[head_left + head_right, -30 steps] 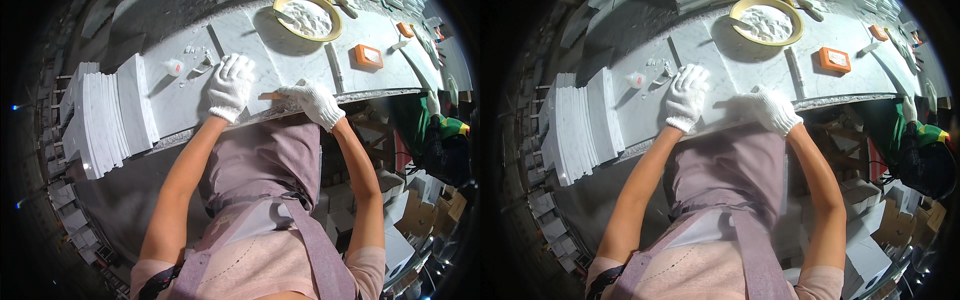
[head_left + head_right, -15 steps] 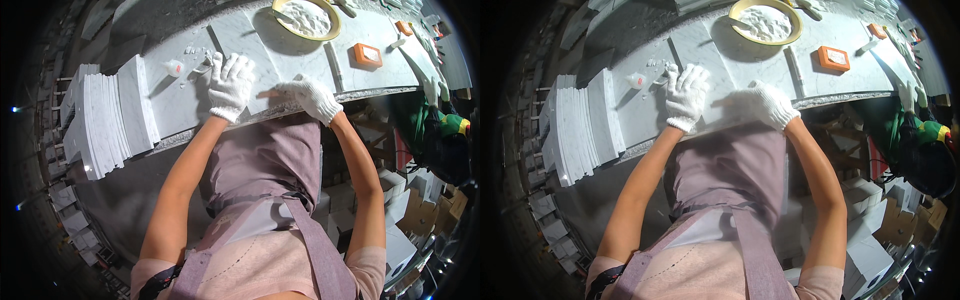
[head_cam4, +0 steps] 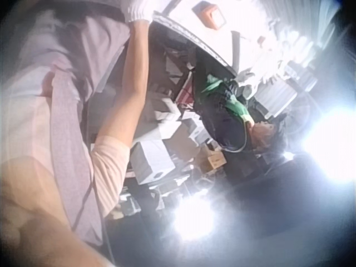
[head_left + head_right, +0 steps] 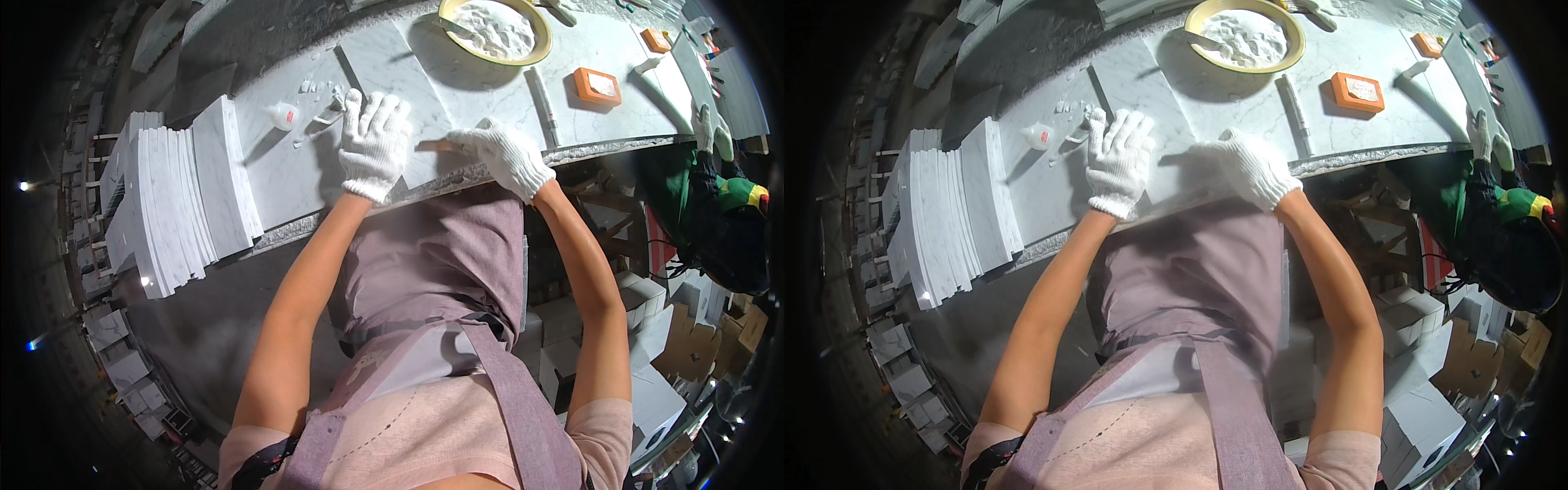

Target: The person repeatedly picks white rectangular tiles from a stack, uses a small metal scraper to trim edges and corners, and places the trimmed tiles back on the stack. The person also occasionally wipes the work surface with a cloth.

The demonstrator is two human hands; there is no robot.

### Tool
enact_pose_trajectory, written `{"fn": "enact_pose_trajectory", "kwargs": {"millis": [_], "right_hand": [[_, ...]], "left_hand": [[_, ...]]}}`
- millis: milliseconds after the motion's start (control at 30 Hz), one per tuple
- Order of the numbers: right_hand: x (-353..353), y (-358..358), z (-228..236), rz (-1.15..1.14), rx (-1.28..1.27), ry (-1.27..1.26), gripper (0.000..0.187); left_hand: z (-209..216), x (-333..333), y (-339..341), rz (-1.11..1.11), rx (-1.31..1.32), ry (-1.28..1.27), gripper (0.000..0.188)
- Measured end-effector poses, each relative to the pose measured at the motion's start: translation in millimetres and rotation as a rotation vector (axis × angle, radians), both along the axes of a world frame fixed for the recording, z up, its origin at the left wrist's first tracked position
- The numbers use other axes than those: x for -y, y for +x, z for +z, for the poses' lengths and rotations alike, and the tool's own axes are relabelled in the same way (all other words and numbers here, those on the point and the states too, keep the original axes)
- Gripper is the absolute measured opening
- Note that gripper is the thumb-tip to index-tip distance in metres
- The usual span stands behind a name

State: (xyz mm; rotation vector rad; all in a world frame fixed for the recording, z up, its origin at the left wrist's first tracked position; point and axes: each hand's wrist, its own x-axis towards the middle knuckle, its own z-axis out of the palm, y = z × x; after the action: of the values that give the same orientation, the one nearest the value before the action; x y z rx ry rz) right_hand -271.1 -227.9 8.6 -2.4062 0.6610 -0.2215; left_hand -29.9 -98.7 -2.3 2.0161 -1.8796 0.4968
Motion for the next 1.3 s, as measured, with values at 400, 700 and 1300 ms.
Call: {"fn": "enact_pose_trajectory", "kwargs": {"millis": [400,700,1300], "right_hand": [[-16.6,-10.1,6.4,-0.034,-0.013,-0.031,0.043],[-16.7,-17.9,1.5,-0.015,-0.053,0.209,0.049],[-159.5,-87.0,-8.9,-0.863,0.628,1.422,0.026]], "left_hand": [[-11.7,2.5,4.4,-0.057,-0.006,-0.129,0.028],[-11.7,3.7,5.4,-0.066,0.001,-0.144,0.028],[9.3,-15.3,-10.3,-0.047,-0.197,-0.102,0.03]]}}
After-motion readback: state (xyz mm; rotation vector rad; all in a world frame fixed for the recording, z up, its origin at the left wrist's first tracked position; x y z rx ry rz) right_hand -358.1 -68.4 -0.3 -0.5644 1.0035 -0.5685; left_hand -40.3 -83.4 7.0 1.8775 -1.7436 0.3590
